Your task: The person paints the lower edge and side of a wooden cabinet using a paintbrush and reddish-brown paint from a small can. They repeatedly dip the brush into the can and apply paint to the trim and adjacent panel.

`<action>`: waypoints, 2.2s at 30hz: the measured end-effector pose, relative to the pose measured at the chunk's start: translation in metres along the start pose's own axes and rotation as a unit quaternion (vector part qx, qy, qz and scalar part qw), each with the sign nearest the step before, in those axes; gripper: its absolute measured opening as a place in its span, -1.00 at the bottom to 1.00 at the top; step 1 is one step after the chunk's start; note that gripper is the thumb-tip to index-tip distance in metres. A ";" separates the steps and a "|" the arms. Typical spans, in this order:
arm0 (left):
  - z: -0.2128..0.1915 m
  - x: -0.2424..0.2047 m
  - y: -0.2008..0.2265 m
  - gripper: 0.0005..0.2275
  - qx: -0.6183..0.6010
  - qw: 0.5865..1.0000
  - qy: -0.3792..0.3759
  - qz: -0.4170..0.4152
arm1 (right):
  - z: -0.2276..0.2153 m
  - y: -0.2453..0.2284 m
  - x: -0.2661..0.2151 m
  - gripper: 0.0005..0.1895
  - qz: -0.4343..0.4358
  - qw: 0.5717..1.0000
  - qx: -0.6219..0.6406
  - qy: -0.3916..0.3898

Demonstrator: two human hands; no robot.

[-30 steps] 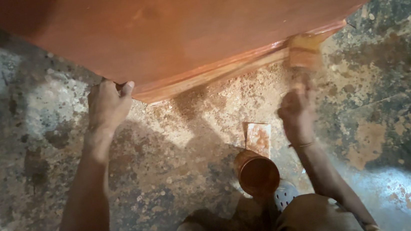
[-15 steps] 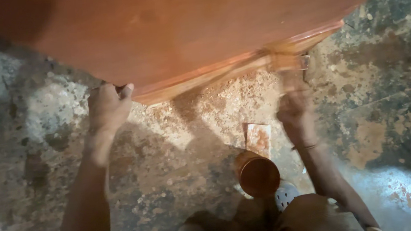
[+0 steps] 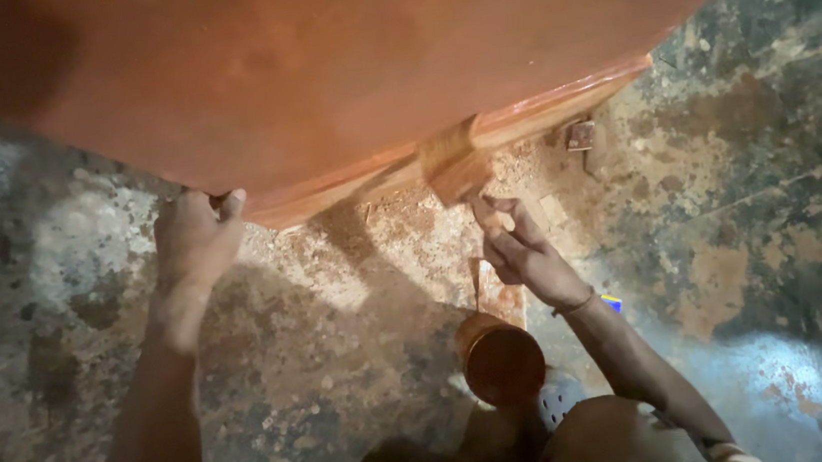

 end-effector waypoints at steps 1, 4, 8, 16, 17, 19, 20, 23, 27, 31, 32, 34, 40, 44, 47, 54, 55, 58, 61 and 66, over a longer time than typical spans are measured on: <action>0.001 0.000 -0.001 -0.77 0.005 1.000 -0.004 -0.003 | -0.006 0.000 -0.003 -0.82 0.033 0.999 -0.016 -0.013; 0.004 0.002 -0.002 -0.76 0.006 0.999 -0.026 -0.023 | -0.052 -0.024 -0.005 -0.94 0.004 0.903 0.412 0.119; 0.009 0.000 -0.002 -0.75 -0.007 0.993 -0.090 -0.076 | -0.110 -0.088 -0.015 -0.75 -0.191 0.962 0.163 0.111; 0.002 -0.001 0.004 -0.78 -0.006 1.000 -0.022 -0.011 | -0.105 -0.088 0.017 -0.88 -0.225 0.937 0.195 0.185; 0.001 -0.001 0.004 -0.77 -0.003 1.000 -0.006 0.003 | -0.086 -0.070 0.025 -0.88 -0.214 0.945 0.221 0.113; 0.000 0.002 0.001 -0.76 0.003 1.000 -0.007 0.025 | -0.053 -0.037 0.023 -0.80 -0.185 0.974 0.103 0.075; 0.000 0.004 0.000 -0.75 0.006 0.999 -0.024 0.037 | -0.033 -0.011 0.018 -0.64 -0.167 0.979 -0.042 0.110; -0.001 0.009 -0.003 -0.70 -0.002 0.994 -0.105 0.027 | 0.035 0.021 0.019 -0.55 -0.189 0.968 -0.146 -0.081; -0.002 0.003 0.002 -0.66 -0.076 0.977 -0.195 -0.028 | 0.095 0.045 0.015 -0.56 -0.029 0.983 -0.114 -0.143; -0.005 0.001 0.008 -0.63 0.017 0.980 -0.197 0.000 | 0.137 0.055 0.004 -0.53 0.132 0.950 -0.176 -0.221; -0.006 0.002 0.010 -0.63 0.007 0.984 -0.180 0.015 | 0.145 0.054 0.006 -0.56 0.113 0.952 -0.168 -0.231; -0.008 0.004 0.011 -0.65 -0.026 0.988 -0.146 0.045 | 0.153 0.052 0.013 -0.57 0.112 0.961 -0.105 -0.231; -0.003 0.003 0.014 -0.70 -0.133 0.979 -0.150 0.048 | 0.113 0.028 0.027 -0.52 0.076 0.992 0.048 -0.085; 0.001 0.002 0.015 -0.69 -0.110 0.979 -0.166 0.053 | 0.058 0.009 -0.006 -0.54 -0.018 0.992 0.127 -0.005; -0.001 0.001 0.017 -0.69 -0.125 0.979 -0.142 0.079 | 0.022 -0.006 -0.029 -0.57 -0.121 0.987 0.095 0.048; -0.007 -0.002 0.016 -0.45 -0.098 0.976 -0.191 0.022 | 0.021 0.056 0.016 -0.79 -0.096 0.977 0.187 -0.031; -0.010 0.000 0.017 -0.48 -0.101 0.978 -0.178 0.038 | 0.033 0.074 0.027 -0.58 -0.065 0.970 0.226 -0.058; -0.012 0.001 0.019 -0.45 -0.090 0.980 -0.168 0.059 | 0.099 0.125 0.048 -0.61 0.007 0.955 0.137 -0.265; -0.016 0.003 0.017 -0.40 -0.066 0.984 -0.158 0.055 | 0.144 0.138 0.038 -0.67 -0.016 0.952 0.019 -0.304; -0.015 -0.002 0.012 -0.40 -0.060 0.980 -0.188 -0.004 | 0.112 0.074 0.035 -0.47 -0.042 0.971 -0.109 -0.207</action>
Point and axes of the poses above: each hand's wrist, its own x-axis towards the middle knuckle, its own z-axis out of the palm, y = z × x, the point moved 4 cm from there along x, towards the middle knuckle, and after that the axes turned 15 degrees about x, right-handed, at the moved point
